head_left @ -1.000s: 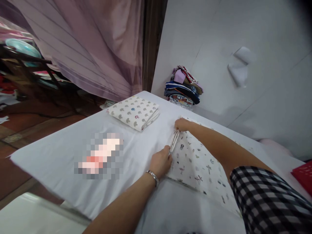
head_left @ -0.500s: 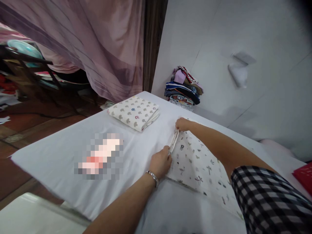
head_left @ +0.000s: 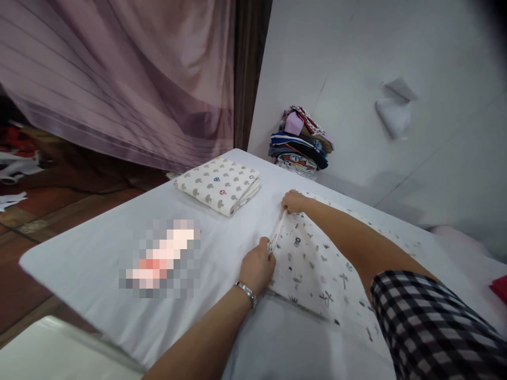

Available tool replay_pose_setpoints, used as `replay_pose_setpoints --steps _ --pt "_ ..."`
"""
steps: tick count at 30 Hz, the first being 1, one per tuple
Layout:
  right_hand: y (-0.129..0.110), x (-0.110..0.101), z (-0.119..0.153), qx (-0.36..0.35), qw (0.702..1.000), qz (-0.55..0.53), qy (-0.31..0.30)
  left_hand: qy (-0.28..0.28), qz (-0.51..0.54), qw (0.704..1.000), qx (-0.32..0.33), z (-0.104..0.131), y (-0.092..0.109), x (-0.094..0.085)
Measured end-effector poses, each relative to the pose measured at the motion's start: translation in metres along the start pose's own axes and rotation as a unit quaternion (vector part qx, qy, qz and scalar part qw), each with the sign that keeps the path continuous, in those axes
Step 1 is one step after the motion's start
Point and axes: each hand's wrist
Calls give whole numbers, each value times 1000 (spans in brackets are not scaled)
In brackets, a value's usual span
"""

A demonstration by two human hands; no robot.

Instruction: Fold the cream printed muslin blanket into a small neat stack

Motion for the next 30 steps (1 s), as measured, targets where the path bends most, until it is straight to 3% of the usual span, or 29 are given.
replay_pose_setpoints --steps 9,14,23,26,30 --pt "-5 12 16 13 995 -57 79 -30 -18 999 -9 1 -2 -10" --pt "-8 14 16 37 994 -77 66 -37 -62 997 -13 -1 -4 -7" --pt "-23 -1 25 54 994 -83 55 -17 -114 993 -14 9 -3 -12" --pt "-26 -3 26 57 993 -86 59 -4 -165 986 25 10 9 -27" --pt "-26 -1 25 59 992 -92 65 51 -191 974 106 -17 50 -42"
Point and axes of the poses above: each hand's wrist, its own z-axis away from the middle knuckle, its own x-axis out of the palm, y = z × x, and after that the axes turned 2 degrees about -x, right-handed
